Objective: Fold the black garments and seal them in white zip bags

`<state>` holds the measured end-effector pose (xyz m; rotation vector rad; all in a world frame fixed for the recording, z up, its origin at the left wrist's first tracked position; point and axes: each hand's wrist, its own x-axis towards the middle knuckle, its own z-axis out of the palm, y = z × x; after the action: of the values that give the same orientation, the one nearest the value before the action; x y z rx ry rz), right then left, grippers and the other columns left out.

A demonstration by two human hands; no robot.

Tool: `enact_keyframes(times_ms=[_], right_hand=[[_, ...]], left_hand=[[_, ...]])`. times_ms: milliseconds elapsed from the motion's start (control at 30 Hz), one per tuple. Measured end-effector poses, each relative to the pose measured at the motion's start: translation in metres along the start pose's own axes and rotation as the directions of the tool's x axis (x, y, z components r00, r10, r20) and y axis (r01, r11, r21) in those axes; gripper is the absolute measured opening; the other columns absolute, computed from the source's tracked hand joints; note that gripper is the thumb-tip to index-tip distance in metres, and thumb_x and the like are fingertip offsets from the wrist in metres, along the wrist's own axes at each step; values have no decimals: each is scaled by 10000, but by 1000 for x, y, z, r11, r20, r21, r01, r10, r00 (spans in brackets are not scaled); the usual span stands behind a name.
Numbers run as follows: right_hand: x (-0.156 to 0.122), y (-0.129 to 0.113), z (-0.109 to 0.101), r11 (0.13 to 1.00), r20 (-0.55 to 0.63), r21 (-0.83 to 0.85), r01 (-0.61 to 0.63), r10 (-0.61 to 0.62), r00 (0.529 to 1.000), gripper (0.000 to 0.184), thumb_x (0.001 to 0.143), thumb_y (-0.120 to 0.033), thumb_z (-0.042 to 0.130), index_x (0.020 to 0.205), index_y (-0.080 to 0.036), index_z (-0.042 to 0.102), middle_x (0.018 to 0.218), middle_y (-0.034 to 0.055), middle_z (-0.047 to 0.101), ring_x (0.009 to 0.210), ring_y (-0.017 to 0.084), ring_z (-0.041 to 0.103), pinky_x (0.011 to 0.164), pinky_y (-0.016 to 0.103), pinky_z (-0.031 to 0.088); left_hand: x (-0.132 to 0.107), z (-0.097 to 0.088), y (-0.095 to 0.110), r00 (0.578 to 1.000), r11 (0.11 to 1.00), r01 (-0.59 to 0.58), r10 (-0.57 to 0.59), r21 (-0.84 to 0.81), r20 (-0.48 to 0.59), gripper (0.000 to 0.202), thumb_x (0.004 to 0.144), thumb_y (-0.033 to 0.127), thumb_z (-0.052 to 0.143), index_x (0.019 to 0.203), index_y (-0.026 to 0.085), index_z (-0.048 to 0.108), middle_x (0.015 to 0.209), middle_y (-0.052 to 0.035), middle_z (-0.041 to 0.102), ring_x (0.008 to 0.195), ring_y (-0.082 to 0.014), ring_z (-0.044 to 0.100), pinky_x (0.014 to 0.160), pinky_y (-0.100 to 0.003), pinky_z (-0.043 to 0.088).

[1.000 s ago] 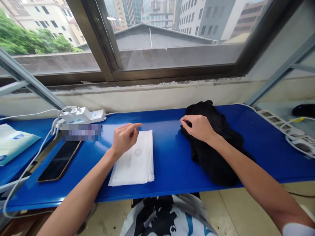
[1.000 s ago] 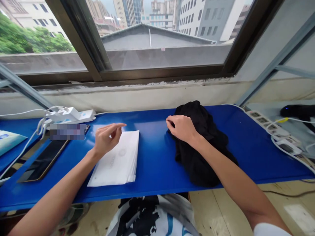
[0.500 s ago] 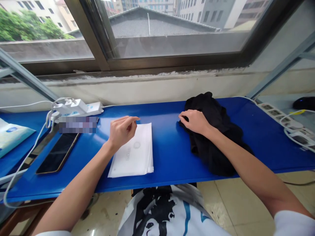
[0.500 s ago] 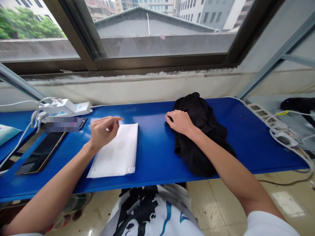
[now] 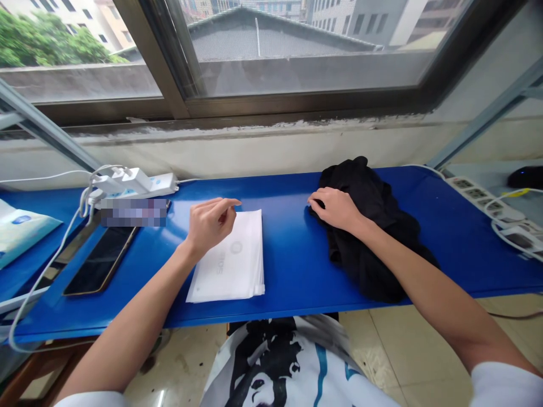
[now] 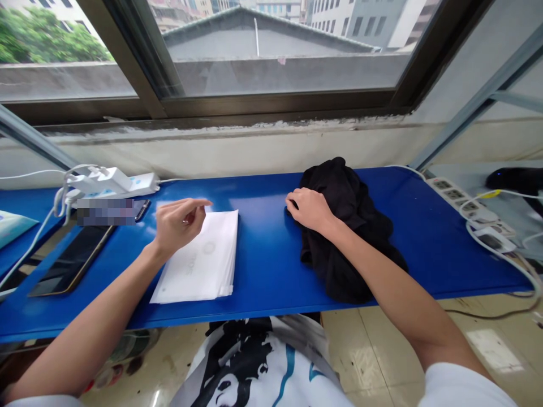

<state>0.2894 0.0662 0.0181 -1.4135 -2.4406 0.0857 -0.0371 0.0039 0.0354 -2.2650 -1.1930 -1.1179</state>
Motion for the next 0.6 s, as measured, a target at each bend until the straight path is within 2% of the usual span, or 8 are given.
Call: enact_keyframes(times_ms=[133,300,367,500,600], right_hand=[[1,0,1,1000,11,4,-3,3,1000,311,1014,-266,458,990,-179,756,1035,76,746,992,234,675,729,313,469],[1,-1,1,1000,11,11,-16,16,1000,300,1011,-256,466,983,-187,757,1031,75,745,998,236,673,737,318,474],[1,-1,1,1000,8,15,-18,17,1000,302,1021,-303,478,990,-191,757,1043,76,743,1008,242,673,739,323,475],[1,0,2,1000,1,7,16,-16,1000,375,999,-508,543,994,-197,751,1057,81,733,1007,259,668,751,340,477],[1,2,3,997,20,-44,68,-67,998,302,968,-467,604,971,-192,730,1053,89,714,997,262,649,763,346,469]], left_hand=[[-1,2,-1,997,998,-62,60,-30,-38,226,862,49,543,855,163,738,513,54,555,447,-81,510,497,-201,377],[-2,3,-3,998,998,-60,59,-28,-31,227,844,37,548,854,162,738,520,54,560,451,-85,507,513,-211,393],[-2,3,-3,998,998,-53,52,-21,-22,230,845,44,544,854,167,738,522,54,565,452,-86,506,517,-214,396],[-4,3,-2,1000,1000,-27,27,-12,5,243,859,74,523,853,181,741,524,51,580,458,-90,519,532,-217,407],[-4,1,-4,999,1000,8,-10,23,53,260,871,103,507,855,188,752,541,36,615,475,-98,545,543,-225,408]])
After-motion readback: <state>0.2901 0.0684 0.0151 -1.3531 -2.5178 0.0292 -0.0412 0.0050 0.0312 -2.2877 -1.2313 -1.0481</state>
